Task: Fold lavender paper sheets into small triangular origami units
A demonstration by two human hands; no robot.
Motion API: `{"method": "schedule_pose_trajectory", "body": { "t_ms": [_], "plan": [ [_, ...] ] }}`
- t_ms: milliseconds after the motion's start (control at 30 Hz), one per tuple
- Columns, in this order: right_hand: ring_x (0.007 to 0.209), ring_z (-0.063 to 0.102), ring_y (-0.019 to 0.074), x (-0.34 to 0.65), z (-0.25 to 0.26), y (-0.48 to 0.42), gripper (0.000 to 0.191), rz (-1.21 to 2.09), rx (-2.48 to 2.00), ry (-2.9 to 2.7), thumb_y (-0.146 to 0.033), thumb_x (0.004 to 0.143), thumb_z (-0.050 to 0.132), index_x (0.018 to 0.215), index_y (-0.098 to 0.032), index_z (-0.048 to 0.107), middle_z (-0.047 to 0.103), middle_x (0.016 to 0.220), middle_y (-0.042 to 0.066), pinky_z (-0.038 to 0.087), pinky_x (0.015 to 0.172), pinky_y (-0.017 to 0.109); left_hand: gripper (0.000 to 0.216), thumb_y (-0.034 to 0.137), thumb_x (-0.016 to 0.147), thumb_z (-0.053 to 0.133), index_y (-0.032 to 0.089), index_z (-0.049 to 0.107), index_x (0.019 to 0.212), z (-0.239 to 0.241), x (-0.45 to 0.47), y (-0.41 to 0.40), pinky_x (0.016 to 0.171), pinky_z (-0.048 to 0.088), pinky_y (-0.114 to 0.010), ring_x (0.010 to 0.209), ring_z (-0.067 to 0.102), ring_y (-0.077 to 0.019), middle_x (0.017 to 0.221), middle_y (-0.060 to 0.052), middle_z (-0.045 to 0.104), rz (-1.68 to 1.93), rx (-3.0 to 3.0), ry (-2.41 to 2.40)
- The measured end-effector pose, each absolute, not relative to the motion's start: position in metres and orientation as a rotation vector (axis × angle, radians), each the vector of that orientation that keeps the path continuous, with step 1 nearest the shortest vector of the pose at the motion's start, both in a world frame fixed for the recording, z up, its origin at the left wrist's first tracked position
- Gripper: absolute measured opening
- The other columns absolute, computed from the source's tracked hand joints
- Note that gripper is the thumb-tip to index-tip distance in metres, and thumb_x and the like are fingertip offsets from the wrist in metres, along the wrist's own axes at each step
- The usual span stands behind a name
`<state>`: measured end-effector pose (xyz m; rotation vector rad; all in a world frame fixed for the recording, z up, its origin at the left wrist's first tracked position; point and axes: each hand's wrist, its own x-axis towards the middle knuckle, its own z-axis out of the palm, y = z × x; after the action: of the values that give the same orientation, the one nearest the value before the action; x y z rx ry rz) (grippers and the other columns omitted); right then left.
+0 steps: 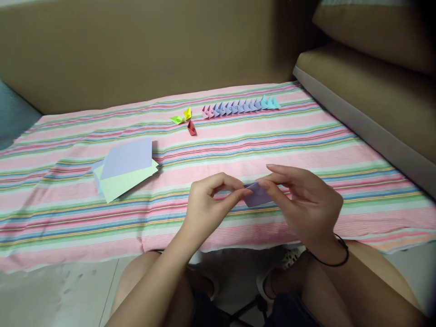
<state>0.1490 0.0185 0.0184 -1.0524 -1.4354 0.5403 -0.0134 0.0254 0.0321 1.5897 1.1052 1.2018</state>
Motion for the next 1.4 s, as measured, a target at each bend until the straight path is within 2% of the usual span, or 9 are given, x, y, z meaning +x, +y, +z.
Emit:
{"method": "schedule_pose_trajectory", "body": {
  "t_ms": [100,267,433,567,700,833,1000,1400],
  "plan": [
    [0.076,0.069,0.0171,0.145,0.017,0.021,0.027,0.613,-1.034,-1.36,-0.018,0.08,0.066,0.104,-0.028,0.065,0.071,0.083,-0.001,0.058,0.074,0.035,0.014,0.023,0.072,0.072,0.017,0.06,0.072,0.031,-0.007,0.025,0.062,0.05,-0.024,0.065,0.061,-0.0121,0.07,0.0,0.064,1.261,1.4,1.105],
    [0.069,0.066,0.0137,0.137,0.016,0.023,0.024,0.694,-1.07,-1.284,-0.016,0.08,0.066,0.103,-0.024,0.066,0.07,0.078,-0.002,0.056,0.06,0.026,0.036,0.02,0.066,0.075,0.022,0.046,0.087,0.028,0.005,0.024,0.052,0.041,-0.019,0.055,0.054,-0.0074,0.064,0.006,0.061,1.259,1.067,1.049],
    [0.067,0.065,0.0124,0.135,0.012,0.025,0.025,0.723,-1.063,-1.243,-0.016,0.079,0.067,0.103,-0.023,0.066,0.07,0.077,-0.002,0.055,0.062,0.025,0.034,0.023,0.061,0.078,0.018,0.052,0.083,0.028,0.006,0.027,0.048,0.038,-0.019,0.049,0.048,-0.0059,0.059,0.006,0.059,1.255,0.996,1.098],
    [0.067,0.065,0.0129,0.135,0.011,0.027,0.025,0.705,-1.07,-1.248,-0.017,0.079,0.066,0.103,-0.024,0.066,0.07,0.077,-0.001,0.055,0.059,0.025,0.031,0.024,0.062,0.078,0.016,0.061,0.086,0.025,0.003,0.029,0.051,0.041,-0.019,0.053,0.051,-0.0068,0.06,0.004,0.06,1.222,0.985,1.078],
    [0.065,0.066,0.0132,0.135,0.011,0.029,0.025,0.691,-1.053,-1.24,-0.02,0.078,0.068,0.102,-0.024,0.067,0.07,0.076,-0.001,0.055,0.056,0.025,0.02,0.026,0.066,0.077,0.015,0.067,0.079,0.023,0.001,0.03,0.053,0.042,-0.018,0.056,0.053,-0.0061,0.064,0.002,0.062,1.214,1.006,1.058],
    [0.066,0.066,0.0134,0.135,0.01,0.031,0.025,0.709,-1.026,-1.228,-0.018,0.078,0.069,0.102,-0.024,0.067,0.07,0.075,-0.001,0.056,0.06,0.026,0.015,0.025,0.067,0.077,0.016,0.069,0.077,0.023,0.001,0.03,0.056,0.045,-0.018,0.06,0.056,-0.007,0.066,0.002,0.065,1.236,1.008,1.034],
    [0.067,0.067,0.0134,0.137,0.01,0.033,0.026,0.712,-1.006,-1.213,-0.018,0.078,0.069,0.103,-0.024,0.067,0.071,0.076,-0.002,0.057,0.062,0.026,0.014,0.026,0.073,0.072,0.017,0.073,0.083,0.023,-0.001,0.031,0.07,0.05,-0.023,0.076,0.064,-0.0139,0.079,-0.004,0.072,1.244,1.025,1.006],
    [0.064,0.067,0.0144,0.14,0.012,0.038,0.028,0.736,-1.012,-1.207,-0.019,0.076,0.07,0.104,-0.023,0.066,0.07,0.073,-0.001,0.058,0.06,0.027,0.016,0.024,0.078,0.067,0.018,0.075,0.091,0.024,-0.007,0.034,0.081,0.052,-0.029,0.086,0.068,-0.0192,0.09,-0.006,0.074,1.201,1.057,0.897]
  ]
}}
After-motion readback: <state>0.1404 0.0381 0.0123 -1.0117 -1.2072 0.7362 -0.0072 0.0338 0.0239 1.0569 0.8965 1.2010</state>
